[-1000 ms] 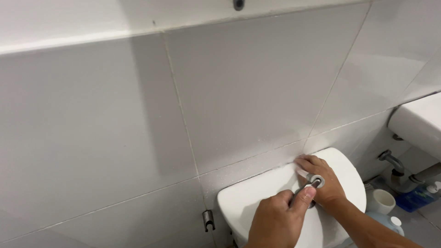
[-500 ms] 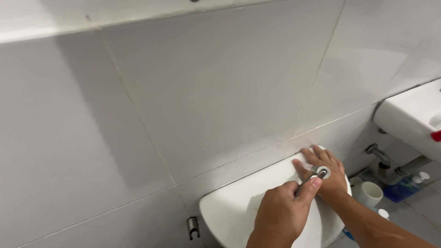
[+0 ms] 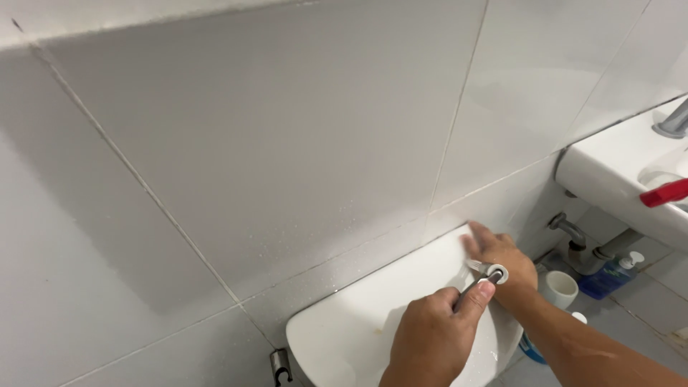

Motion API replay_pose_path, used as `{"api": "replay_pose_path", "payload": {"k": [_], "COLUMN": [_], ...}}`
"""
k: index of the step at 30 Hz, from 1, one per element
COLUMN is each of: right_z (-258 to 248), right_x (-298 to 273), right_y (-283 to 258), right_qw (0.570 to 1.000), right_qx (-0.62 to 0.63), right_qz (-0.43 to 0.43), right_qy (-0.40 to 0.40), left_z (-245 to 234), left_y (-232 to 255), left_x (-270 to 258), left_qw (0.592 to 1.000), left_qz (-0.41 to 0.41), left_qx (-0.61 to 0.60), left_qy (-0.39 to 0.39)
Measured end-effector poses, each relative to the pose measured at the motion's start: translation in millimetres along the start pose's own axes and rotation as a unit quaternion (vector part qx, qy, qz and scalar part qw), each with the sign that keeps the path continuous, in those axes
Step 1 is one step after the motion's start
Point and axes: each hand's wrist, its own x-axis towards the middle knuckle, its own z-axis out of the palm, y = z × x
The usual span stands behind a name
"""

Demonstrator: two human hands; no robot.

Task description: Scrubbing the inside of a toilet bowl with a brush and rinsing the tank area with a spray nozzle.

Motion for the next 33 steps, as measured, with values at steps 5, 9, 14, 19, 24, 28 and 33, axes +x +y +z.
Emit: {"api": "replay_pose_path", "payload": {"k": [5, 9, 14, 19, 24, 28, 33], "right_z": [16.5, 26.8, 35.5, 43.1, 25.7, 14.8, 39.3], "right_x": [6.0, 9.9, 4.5, -2.8, -17.2, -38.5, -39.5], "right_y": [17.2, 28.6, 49.2, 53.6, 40.5, 29.9, 59.3], "right_qw": [0.998, 0.999, 0.963, 0.97, 0.998, 0.996, 0.985], "right_qx": [-0.001, -0.008, -0.004, 0.064, 0.052, 0.041, -0.047], "right_qz": [0.064, -0.027, -0.229, -0.181, 0.018, 0.07, -0.143], "right_qy": [0.013, 0.044, 0.141, 0.151, 0.036, 0.032, 0.086], "left_z": [0.4, -0.6, 5.6, 7.9, 6.4, 9.9, 15.2], "left_y": [4.3, 3.6, 1.2, 1.8, 4.7, 2.8, -1.0], "left_x": [-3.4, -3.9, -9.9, -12.8, -14.3, -15.6, -18.5], "left_qw": [0.999, 0.999, 1.0, 0.999, 0.996, 0.995, 0.997], "left_qz": [-0.028, -0.031, -0.005, -0.026, -0.074, -0.08, -0.074], "left_qx": [-0.016, -0.01, 0.0, 0.0, 0.006, 0.016, 0.014], "left_qy": [-0.014, -0.017, -0.013, -0.026, -0.046, -0.049, -0.032]}}
